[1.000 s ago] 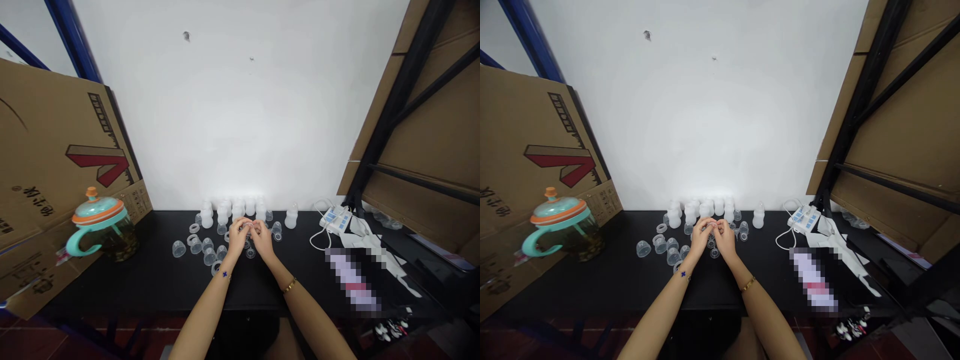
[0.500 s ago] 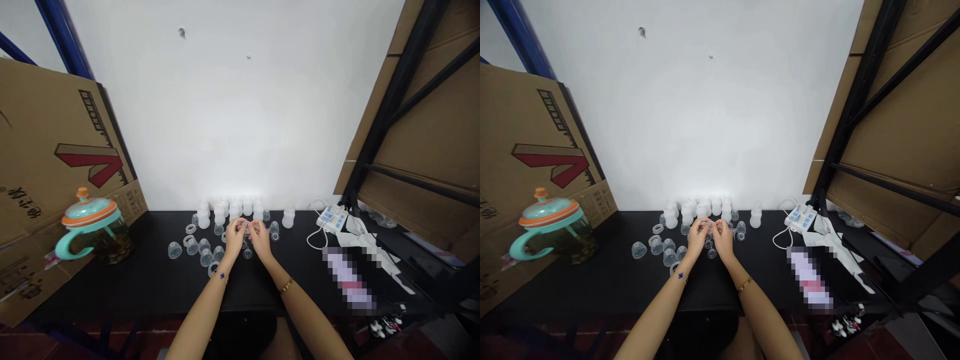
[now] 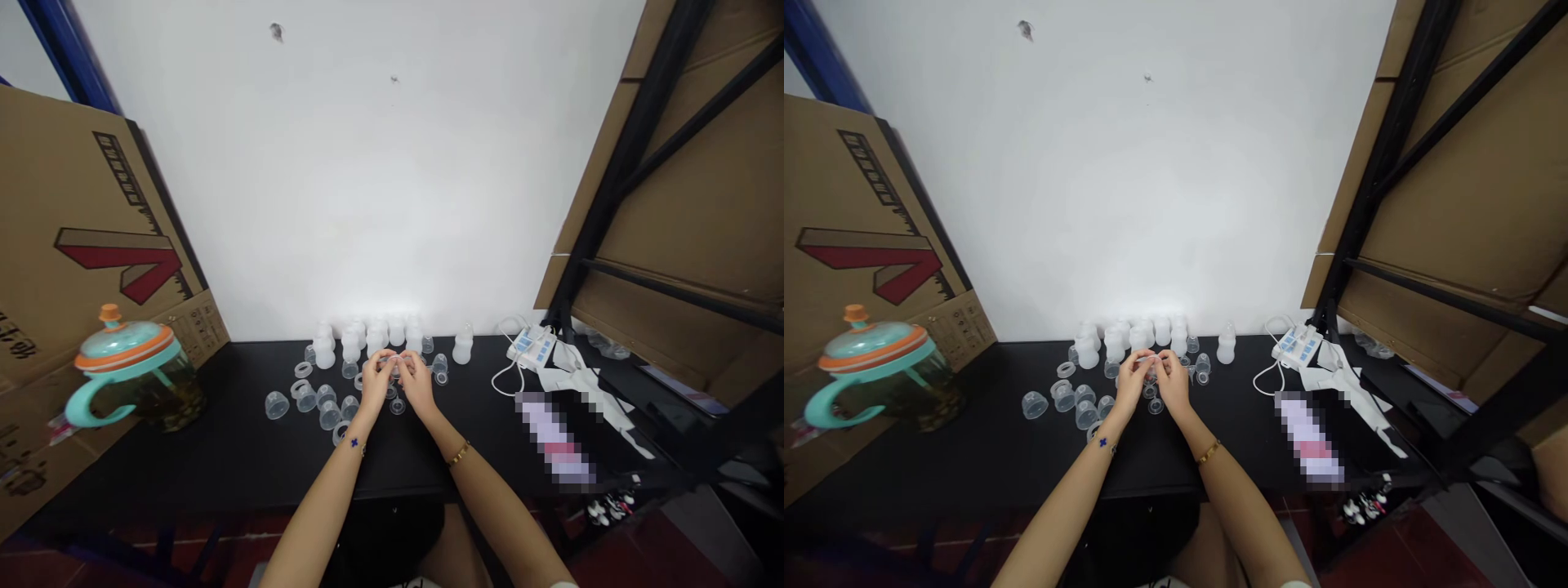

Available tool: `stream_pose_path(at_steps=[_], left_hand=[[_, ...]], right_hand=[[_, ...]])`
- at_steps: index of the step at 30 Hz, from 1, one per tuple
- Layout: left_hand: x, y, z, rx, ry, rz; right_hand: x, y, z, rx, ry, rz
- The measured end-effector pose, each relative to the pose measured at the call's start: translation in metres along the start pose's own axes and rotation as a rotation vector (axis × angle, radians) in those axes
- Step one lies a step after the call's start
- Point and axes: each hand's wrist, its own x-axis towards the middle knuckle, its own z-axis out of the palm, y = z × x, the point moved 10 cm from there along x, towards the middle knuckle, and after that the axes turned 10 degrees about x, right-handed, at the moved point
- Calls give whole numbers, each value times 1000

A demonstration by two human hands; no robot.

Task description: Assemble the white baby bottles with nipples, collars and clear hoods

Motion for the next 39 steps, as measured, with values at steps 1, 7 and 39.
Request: stream_pose_path(at_steps=[1, 7, 39], left_hand=[[0, 0, 0, -5, 1, -1], [2, 3, -4, 46, 32, 52], [-6, 17, -6, 217, 67, 153]], right_hand=[[0, 0, 0, -12, -3, -10], [0, 4, 3, -36, -23, -5], [1, 5, 0, -23, -9, -12]])
